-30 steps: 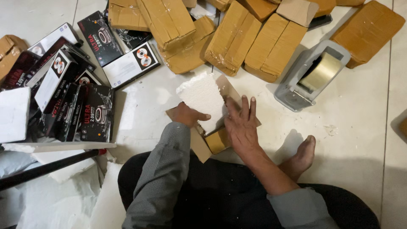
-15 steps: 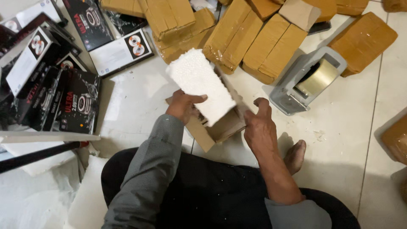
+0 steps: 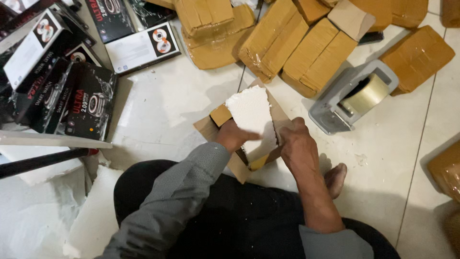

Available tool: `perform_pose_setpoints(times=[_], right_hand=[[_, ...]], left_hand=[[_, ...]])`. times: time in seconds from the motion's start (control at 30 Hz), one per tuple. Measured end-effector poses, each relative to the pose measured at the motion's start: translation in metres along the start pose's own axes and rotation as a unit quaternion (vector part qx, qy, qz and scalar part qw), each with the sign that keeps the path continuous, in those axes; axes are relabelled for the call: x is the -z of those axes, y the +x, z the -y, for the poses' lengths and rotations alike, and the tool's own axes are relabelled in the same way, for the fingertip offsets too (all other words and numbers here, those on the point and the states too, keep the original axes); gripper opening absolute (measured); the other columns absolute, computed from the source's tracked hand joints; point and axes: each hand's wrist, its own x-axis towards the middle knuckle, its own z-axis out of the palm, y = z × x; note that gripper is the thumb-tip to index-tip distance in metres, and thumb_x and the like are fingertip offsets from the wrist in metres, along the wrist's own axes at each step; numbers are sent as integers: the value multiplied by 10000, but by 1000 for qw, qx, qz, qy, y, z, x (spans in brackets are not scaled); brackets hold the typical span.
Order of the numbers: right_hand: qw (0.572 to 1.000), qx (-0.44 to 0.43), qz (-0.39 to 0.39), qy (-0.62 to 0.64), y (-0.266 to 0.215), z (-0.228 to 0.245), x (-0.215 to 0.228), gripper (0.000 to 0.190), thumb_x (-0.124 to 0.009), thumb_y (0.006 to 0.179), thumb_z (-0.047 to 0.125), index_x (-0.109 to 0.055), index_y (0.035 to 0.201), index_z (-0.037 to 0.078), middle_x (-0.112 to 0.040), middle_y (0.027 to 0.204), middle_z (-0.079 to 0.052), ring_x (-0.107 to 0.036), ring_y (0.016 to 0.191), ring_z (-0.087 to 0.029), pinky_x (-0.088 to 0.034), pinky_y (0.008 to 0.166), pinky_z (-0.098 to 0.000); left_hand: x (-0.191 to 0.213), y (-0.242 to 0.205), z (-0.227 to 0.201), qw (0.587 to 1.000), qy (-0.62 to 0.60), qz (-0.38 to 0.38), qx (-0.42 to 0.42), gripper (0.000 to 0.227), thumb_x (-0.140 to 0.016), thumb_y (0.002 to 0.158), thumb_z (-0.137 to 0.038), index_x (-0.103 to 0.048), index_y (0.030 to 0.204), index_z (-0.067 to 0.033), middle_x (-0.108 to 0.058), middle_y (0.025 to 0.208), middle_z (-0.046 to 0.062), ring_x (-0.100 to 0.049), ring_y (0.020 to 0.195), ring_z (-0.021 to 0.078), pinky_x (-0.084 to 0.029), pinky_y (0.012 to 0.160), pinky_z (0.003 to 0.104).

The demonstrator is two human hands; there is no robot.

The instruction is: The person opens a cardboard box, places a piece of white foam inside, and then inserts a smartwatch box containing a watch, strap, and charger. The person closes the box and seals it with packing tape.

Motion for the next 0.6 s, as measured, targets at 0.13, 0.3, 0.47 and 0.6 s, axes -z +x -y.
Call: perform_pose_setpoints(times=[0.13, 0.3, 0.47, 0.6], right_hand=[[999, 50, -21, -2, -2, -2, -7, 123, -589, 787, -31, -682, 834, 35, -570, 1095, -207, -628, 943, -421, -528, 778, -503], [1000, 11, -11, -15, 3, -4, -12, 121, -571, 809, -48, -672, 828, 16, -588, 1039, -197, -637, 937, -404, -539, 824, -495], [998, 12, -22, -50, 0, -9, -17, 103, -591, 787, -42, -672, 834, 2, -590, 1016, -219, -632, 952, -421, -540, 791, -517], [997, 5, -9, -72, 3, -8, -18, 113, -602, 756, -30, -677, 835, -2, -592, 1032, -232, -633, 939, -423, -545, 768, -522]], left_hand=[[19, 17, -4, 967, -128, -219, -12, 561, -765, 925, -388, -638, 1287, 21, -674, 1258, 185, -628, 1183, 290, -440, 1045, 337], [41, 23, -11, 974, -148, -169, 31, 364, -671, 902, -253, -765, 1111, 30, -783, 1049, 187, -714, 942, 283, -551, 857, 358], [31, 11, -17, 970, 157, -184, 26, 237, -623, 972, -215, -765, 1053, -44, -748, 969, 218, -694, 789, 333, -536, 745, 438], [24, 10, -21, 922, 320, -210, -48, 156, -617, 949, -92, -755, 971, -24, -736, 1003, 206, -704, 849, 336, -559, 768, 444]])
